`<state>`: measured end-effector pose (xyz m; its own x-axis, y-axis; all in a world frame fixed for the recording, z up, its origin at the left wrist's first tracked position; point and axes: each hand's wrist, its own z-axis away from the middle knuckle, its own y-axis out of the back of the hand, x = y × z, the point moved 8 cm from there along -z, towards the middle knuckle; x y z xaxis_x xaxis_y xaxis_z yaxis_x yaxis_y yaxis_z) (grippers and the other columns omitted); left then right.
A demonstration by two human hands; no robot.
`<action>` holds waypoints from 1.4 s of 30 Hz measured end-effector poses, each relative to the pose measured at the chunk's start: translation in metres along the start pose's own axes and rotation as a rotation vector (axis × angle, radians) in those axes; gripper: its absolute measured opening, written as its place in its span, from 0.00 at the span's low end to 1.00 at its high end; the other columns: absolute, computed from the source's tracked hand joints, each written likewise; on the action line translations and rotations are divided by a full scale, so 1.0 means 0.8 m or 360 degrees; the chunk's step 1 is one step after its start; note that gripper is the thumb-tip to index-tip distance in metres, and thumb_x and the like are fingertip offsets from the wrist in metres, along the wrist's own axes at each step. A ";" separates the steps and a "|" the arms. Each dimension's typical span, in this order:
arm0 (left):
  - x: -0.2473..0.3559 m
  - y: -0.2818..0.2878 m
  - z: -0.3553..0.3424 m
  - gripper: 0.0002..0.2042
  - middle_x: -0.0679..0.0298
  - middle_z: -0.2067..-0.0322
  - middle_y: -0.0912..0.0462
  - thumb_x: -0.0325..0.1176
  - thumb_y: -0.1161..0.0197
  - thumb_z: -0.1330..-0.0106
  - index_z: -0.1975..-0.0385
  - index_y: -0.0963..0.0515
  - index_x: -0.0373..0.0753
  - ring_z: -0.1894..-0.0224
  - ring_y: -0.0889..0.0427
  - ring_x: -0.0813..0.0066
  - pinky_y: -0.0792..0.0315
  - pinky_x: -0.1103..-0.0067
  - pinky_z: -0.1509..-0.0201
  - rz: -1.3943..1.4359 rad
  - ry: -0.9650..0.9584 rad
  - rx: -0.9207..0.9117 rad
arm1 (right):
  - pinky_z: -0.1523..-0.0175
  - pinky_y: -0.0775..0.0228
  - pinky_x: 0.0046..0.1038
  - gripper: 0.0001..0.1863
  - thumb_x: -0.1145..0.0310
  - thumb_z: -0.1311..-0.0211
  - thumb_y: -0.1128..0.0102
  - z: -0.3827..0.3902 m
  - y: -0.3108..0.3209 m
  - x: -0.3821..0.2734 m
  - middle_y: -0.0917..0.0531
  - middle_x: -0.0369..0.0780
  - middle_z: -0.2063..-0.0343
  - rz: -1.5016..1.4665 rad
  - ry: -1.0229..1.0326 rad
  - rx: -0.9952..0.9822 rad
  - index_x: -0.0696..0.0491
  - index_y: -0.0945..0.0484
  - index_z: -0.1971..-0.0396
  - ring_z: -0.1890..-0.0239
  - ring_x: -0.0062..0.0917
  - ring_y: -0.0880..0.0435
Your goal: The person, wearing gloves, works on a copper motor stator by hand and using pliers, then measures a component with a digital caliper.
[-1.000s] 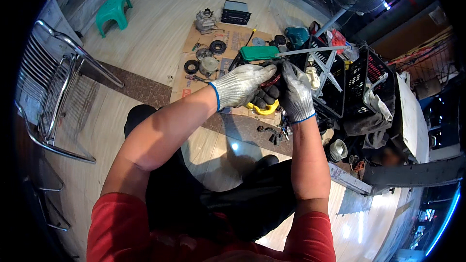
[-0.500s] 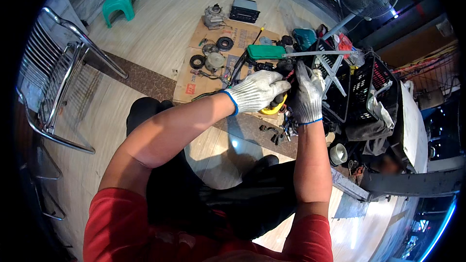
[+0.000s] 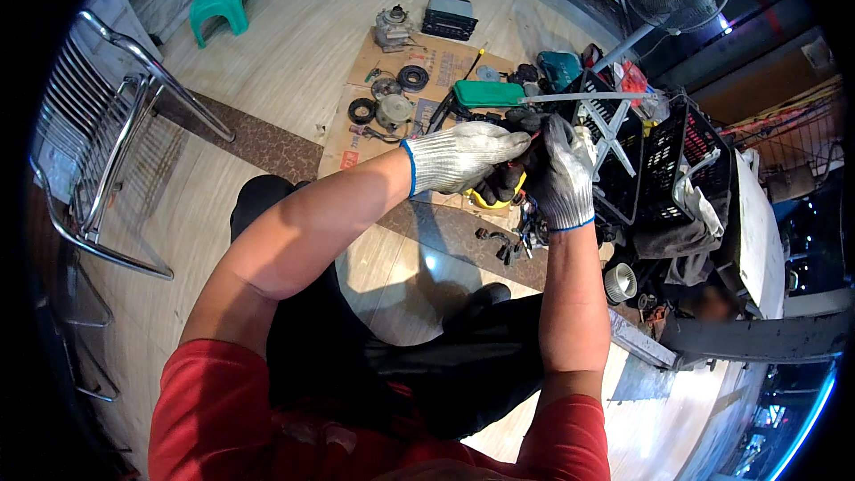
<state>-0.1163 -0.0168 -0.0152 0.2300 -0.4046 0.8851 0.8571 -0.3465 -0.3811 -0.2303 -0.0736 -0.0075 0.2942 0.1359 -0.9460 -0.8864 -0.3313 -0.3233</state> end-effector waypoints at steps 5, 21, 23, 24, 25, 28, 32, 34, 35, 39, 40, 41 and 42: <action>0.008 0.005 -0.010 0.20 0.68 0.69 0.22 0.48 0.50 0.23 0.55 0.21 0.36 0.69 0.29 0.85 0.32 0.83 0.64 -0.0403 -0.0306 -0.0034 | 0.61 0.26 0.20 0.14 0.63 0.28 0.44 0.001 -0.009 -0.004 0.16 0.39 0.60 -0.0068 0.0017 -0.0129 0.59 0.23 0.52 0.64 0.19 0.19; 0.009 -0.005 -0.003 0.19 0.64 0.80 0.25 0.46 0.49 0.23 0.62 0.20 0.35 0.75 0.23 0.74 0.28 0.78 0.70 -0.0342 -0.0180 0.0012 | 0.53 0.24 0.29 0.19 0.60 0.26 0.48 0.002 -0.014 -0.013 0.16 0.44 0.58 -0.0125 0.0209 -0.0223 0.61 0.24 0.49 0.60 0.28 0.17; 0.041 -0.005 0.007 0.15 0.59 0.77 0.23 0.41 0.48 0.25 0.61 0.21 0.34 0.71 0.21 0.66 0.26 0.73 0.66 -0.1143 -0.0891 0.0218 | 0.53 0.24 0.29 0.18 0.61 0.26 0.48 -0.002 -0.008 -0.006 0.16 0.42 0.59 -0.0122 0.0231 -0.0057 0.61 0.23 0.50 0.60 0.27 0.17; 0.044 -0.008 0.010 0.14 0.57 0.74 0.22 0.39 0.48 0.26 0.60 0.21 0.34 0.69 0.20 0.63 0.25 0.71 0.64 -0.1457 -0.1156 0.0286 | 0.53 0.24 0.28 0.17 0.61 0.26 0.48 -0.004 -0.006 -0.002 0.16 0.41 0.59 -0.0179 0.0220 -0.0005 0.60 0.23 0.52 0.61 0.26 0.17; 0.043 -0.010 0.016 0.13 0.55 0.72 0.21 0.38 0.48 0.27 0.59 0.21 0.35 0.67 0.19 0.60 0.25 0.68 0.62 -0.1763 -0.1424 0.0422 | 0.53 0.24 0.28 0.16 0.62 0.26 0.48 -0.006 -0.006 0.002 0.16 0.40 0.60 -0.0235 0.0204 0.0042 0.60 0.22 0.53 0.61 0.25 0.17; 0.031 -0.011 0.012 0.12 0.52 0.58 0.19 0.34 0.49 0.30 0.54 0.21 0.38 0.57 0.17 0.58 0.24 0.64 0.56 -0.2350 -0.1666 0.0657 | 0.53 0.26 0.27 0.18 0.59 0.25 0.49 -0.001 0.001 -0.019 0.15 0.39 0.63 0.0502 0.0252 0.0196 0.60 0.20 0.55 0.61 0.23 0.17; 0.040 0.005 -0.001 0.15 0.51 0.58 0.18 0.41 0.52 0.26 0.56 0.21 0.38 0.55 0.16 0.59 0.22 0.66 0.56 -0.2483 -0.1139 0.0655 | 0.52 0.28 0.30 0.22 0.55 0.28 0.49 0.001 0.007 -0.048 0.15 0.48 0.61 0.1491 0.0462 0.0293 0.60 0.19 0.53 0.61 0.33 0.17; 0.051 0.004 0.005 0.17 0.52 0.62 0.17 0.45 0.52 0.26 0.58 0.22 0.38 0.59 0.16 0.57 0.22 0.65 0.58 -0.2458 -0.0862 0.0663 | 0.52 0.28 0.31 0.23 0.54 0.30 0.46 0.004 0.000 -0.048 0.15 0.53 0.61 0.1729 0.0304 0.0239 0.61 0.19 0.54 0.61 0.40 0.17; 0.050 0.007 0.005 0.18 0.52 0.63 0.16 0.47 0.52 0.25 0.58 0.22 0.38 0.60 0.15 0.56 0.22 0.64 0.59 -0.2441 -0.0724 0.0667 | 0.52 0.28 0.31 0.23 0.54 0.30 0.46 0.008 -0.009 -0.051 0.15 0.53 0.62 0.1732 0.0320 0.0197 0.62 0.19 0.55 0.62 0.40 0.17; 0.048 0.012 -0.001 0.20 0.53 0.67 0.15 0.50 0.50 0.27 0.63 0.21 0.39 0.63 0.15 0.55 0.22 0.63 0.61 -0.2387 -0.0866 0.0688 | 0.58 0.30 0.29 0.23 0.54 0.30 0.44 0.007 0.000 -0.040 0.16 0.46 0.70 0.1555 0.0166 0.0155 0.63 0.18 0.59 0.68 0.29 0.20; 0.049 0.013 0.000 0.20 0.53 0.67 0.15 0.50 0.50 0.27 0.63 0.21 0.39 0.63 0.15 0.55 0.22 0.63 0.61 -0.2421 -0.0856 0.0691 | 0.60 0.31 0.27 0.22 0.54 0.30 0.45 0.005 0.006 -0.034 0.17 0.41 0.71 0.1464 0.0043 0.0157 0.62 0.18 0.58 0.69 0.24 0.23; 0.049 0.014 0.000 0.20 0.53 0.67 0.15 0.50 0.50 0.27 0.63 0.21 0.39 0.63 0.15 0.55 0.22 0.63 0.60 -0.2455 -0.0847 0.0695 | 0.62 0.31 0.25 0.22 0.54 0.30 0.45 0.005 0.010 -0.028 0.17 0.37 0.73 0.1372 -0.0080 0.0160 0.62 0.18 0.57 0.70 0.19 0.25; 0.050 0.014 0.001 0.20 0.53 0.67 0.15 0.51 0.50 0.27 0.64 0.20 0.39 0.63 0.15 0.55 0.22 0.63 0.60 -0.2489 -0.0837 0.0698 | 0.61 0.31 0.27 0.24 0.53 0.29 0.46 0.005 0.010 -0.028 0.17 0.40 0.74 0.1413 -0.0086 0.0158 0.63 0.18 0.59 0.71 0.21 0.25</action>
<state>-0.0969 -0.0363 0.0160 -0.8514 0.4025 0.3363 0.4290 0.1655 0.8880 -0.2452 -0.0752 0.0115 -0.5302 -0.0874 -0.8433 -0.8069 -0.2533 0.5336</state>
